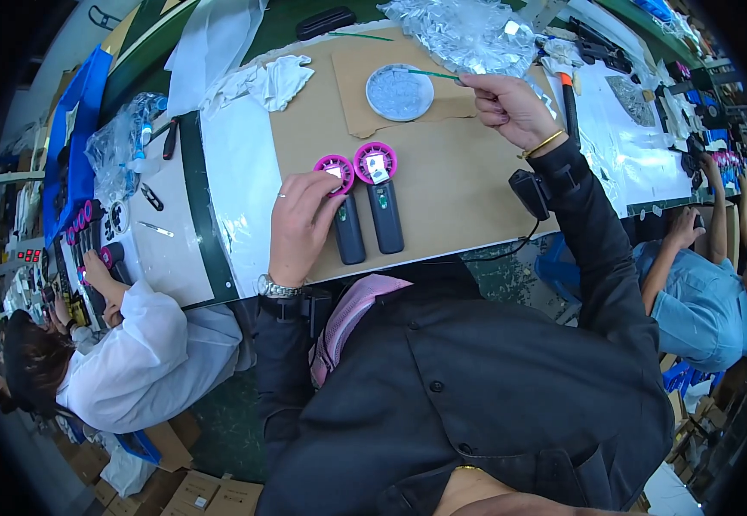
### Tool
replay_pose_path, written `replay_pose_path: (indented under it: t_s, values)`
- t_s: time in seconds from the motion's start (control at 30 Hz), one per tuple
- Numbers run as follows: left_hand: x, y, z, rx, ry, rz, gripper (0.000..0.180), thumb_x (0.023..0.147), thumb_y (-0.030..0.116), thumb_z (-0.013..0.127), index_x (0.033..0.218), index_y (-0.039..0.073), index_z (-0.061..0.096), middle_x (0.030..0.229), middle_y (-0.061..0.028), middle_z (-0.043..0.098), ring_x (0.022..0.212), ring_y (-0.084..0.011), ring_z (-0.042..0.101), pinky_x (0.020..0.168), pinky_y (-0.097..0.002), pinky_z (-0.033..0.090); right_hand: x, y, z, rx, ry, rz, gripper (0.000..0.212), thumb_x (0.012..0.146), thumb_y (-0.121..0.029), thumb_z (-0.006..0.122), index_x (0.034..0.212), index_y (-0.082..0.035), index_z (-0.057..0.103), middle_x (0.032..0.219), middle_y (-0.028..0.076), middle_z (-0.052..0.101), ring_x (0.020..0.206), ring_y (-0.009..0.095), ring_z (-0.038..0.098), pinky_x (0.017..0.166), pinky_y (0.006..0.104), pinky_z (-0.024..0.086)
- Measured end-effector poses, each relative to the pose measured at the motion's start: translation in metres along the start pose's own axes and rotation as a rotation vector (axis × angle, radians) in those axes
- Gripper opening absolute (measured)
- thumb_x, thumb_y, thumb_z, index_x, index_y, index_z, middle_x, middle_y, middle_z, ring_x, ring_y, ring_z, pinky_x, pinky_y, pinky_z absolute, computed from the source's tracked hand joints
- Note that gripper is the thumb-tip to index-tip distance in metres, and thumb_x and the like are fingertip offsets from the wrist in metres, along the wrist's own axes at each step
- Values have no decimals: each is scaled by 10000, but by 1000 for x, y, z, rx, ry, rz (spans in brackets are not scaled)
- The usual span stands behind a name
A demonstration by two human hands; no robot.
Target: Applying a sealant or adhesive to handheld fan components using an applicator tool at a factory workstation.
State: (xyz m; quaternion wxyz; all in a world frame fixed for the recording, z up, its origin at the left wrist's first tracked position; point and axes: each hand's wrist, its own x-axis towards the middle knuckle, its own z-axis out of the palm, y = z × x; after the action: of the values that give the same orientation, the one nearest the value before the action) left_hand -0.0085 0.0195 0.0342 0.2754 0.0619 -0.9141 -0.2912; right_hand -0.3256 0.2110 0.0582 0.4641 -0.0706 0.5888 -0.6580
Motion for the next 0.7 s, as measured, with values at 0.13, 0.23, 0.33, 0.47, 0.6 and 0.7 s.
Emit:
replay_pose_path:
  t_s: [0.13, 0.23, 0.33, 0.47, 0.6, 0.7]
  values:
    - [-11, 0, 8, 84, 78, 68, 270, 830, -15, 777, 1094, 13, 727, 1052, -139, 687, 953, -340, 654, 802, -423, 544, -19, -8, 20, 12, -84, -56, 129, 1033, -161, 677, 994, -39, 660, 695, -79, 333, 575, 30, 266, 481, 223, 203]
    - [-18, 0, 16, 101, 133, 49, 281, 813, -37, 768, 1087, 13, 737, 1042, -132, 685, 957, -327, 661, 780, -418, 551, -40, -7, 38, 3, -152, -101, 140, 1032, -162, 679, 1039, -22, 680, 704, -77, 356, 582, 27, 274, 485, 223, 207]
    - [-22, -1, 16, 177, 156, 78, 289, 796, -47, 765, 1079, 8, 738, 1031, -132, 685, 937, -323, 668, 759, -416, 554, -61, 3, 57, -23, -214, -156, 170, 1029, -164, 683, 1089, -6, 699, 716, -72, 401, 589, 23, 290, 489, 222, 213]
    - [-26, -5, 22, 169, 208, 99, 298, 775, -60, 761, 1066, 1, 739, 1010, -130, 685, 898, -319, 672, 734, -416, 556, -81, 28, 84, -161, -34, -272, 143, 1007, -110, 706, 1077, 12, 727, 747, -63, 493, 599, 27, 346, 498, 234, 254]
    - [-26, -4, 22, 131, 235, 84, 269, 778, -65, 774, 1038, -1, 748, 978, -124, 692, 875, -307, 674, 730, -401, 547, -83, 56, 90, -642, -33, -883, 115, 943, -26, 744, 1052, 11, 755, 751, -21, 563, 589, 74, 436, 508, 262, 322]
    - [-27, -2, 20, 127, 243, 82, 251, 781, -67, 783, 1022, -2, 753, 961, -122, 697, 867, -302, 675, 727, -393, 541, -87, 61, 99, -971, -76, -1258, 175, 861, 40, 766, 1031, 2, 764, 752, 31, 568, 602, 145, 527, 519, 308, 392]
